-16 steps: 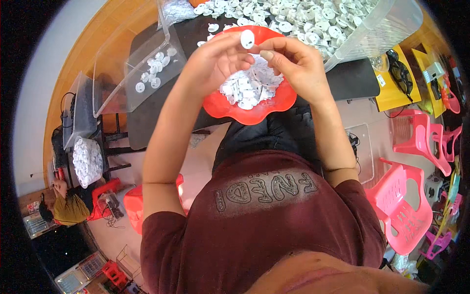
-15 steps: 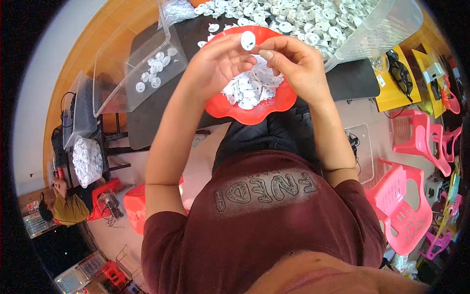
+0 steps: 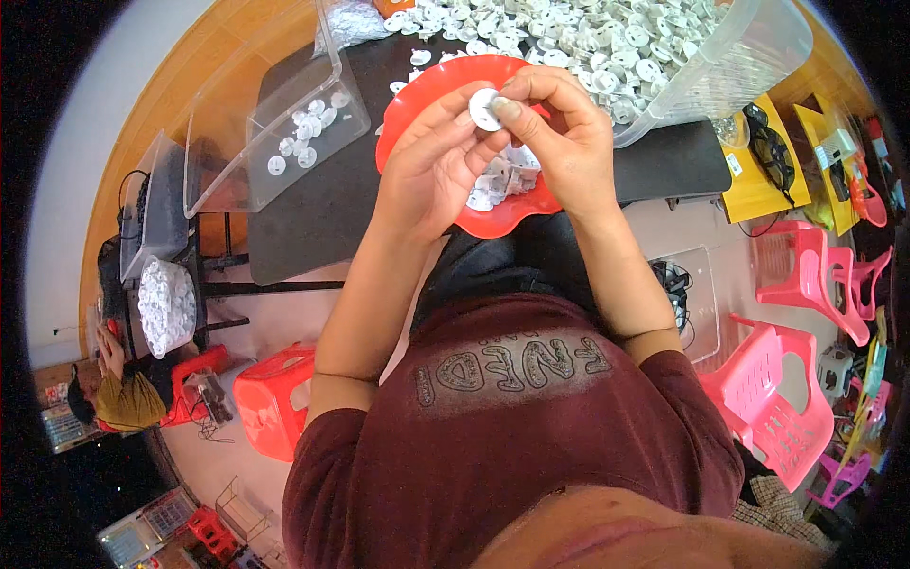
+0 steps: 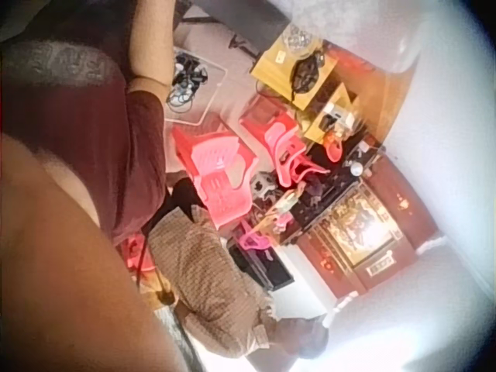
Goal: The person sorts small white plastic components by hand, transferring them from a large storage bin into smaller clear containers and a red bowl.
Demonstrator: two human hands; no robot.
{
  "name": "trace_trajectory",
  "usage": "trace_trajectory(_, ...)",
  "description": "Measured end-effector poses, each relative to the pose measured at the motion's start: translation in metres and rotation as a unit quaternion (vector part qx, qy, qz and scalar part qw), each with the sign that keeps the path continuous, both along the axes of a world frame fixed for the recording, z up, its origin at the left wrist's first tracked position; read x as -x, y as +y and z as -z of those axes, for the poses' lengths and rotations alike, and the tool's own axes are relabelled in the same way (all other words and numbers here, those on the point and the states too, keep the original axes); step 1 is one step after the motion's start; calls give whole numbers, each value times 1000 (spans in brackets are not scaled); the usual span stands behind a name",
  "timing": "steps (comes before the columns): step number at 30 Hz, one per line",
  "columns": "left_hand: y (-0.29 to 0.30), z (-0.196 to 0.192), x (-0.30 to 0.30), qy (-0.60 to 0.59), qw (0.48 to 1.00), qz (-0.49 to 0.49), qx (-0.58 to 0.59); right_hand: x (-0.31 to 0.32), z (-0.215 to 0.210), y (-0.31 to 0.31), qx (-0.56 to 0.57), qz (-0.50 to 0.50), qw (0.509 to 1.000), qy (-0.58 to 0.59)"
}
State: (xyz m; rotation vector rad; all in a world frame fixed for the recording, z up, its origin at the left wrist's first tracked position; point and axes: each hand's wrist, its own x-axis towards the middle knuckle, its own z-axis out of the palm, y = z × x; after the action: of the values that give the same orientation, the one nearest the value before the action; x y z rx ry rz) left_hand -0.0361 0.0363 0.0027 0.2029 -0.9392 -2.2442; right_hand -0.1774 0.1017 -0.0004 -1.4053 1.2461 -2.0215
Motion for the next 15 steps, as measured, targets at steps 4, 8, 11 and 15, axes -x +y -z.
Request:
trace_trajectory(4, 4, -1, 3, -4, 1000, -19, -3, 1, 3, -1, 19, -14, 1000, -15)
trace_trajectory(8, 8, -2, 3, -7, 999, -37, 6, 1, 2, 1, 28, -19, 999, 1)
trace_trajectory(11, 11, -2, 4, -11, 999, -46, 19, 1, 3, 2, 30, -12, 999, 13)
trace_trajectory(15, 11, -2, 4, -5, 999, -44, 31, 2, 4, 1, 28, -7, 999, 18)
